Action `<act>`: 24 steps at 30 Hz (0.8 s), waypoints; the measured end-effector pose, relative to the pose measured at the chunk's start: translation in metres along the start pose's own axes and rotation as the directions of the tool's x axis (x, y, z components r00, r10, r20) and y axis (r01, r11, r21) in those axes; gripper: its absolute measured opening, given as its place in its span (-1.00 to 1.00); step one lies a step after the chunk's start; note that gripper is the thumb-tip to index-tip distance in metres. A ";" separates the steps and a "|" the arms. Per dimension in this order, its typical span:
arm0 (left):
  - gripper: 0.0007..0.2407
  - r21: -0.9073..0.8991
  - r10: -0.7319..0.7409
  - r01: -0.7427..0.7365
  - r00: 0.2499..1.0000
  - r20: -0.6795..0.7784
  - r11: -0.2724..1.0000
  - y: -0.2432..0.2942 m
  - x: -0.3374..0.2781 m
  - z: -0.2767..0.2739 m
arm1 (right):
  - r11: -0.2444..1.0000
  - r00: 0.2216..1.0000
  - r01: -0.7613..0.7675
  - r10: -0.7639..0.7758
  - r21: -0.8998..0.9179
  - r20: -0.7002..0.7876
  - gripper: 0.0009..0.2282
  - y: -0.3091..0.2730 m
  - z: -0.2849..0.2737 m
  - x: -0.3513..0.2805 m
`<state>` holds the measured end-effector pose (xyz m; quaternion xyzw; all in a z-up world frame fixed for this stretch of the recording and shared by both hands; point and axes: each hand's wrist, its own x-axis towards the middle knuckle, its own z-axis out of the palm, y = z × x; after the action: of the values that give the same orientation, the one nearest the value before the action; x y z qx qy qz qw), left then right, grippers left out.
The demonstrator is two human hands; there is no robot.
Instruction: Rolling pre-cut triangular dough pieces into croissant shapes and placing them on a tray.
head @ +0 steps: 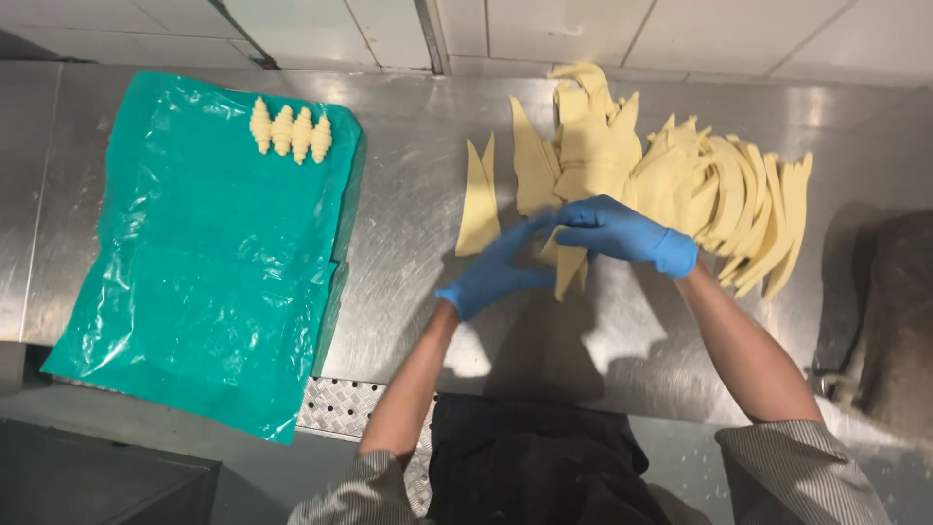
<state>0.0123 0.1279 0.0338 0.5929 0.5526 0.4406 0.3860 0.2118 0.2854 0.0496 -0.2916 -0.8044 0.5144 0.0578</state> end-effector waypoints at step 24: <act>-0.71 -0.432 -0.489 0.636 0.770 0.410 0.639 -0.113 -0.180 0.072 | -0.137 0.872 -0.209 0.422 0.968 0.248 -0.62 0.077 0.237 -0.078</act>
<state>0.0450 -0.0384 -0.1126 0.3039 0.5056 0.3558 0.7249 0.2146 0.0797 -0.1107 -0.3819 -0.0829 0.9024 0.1814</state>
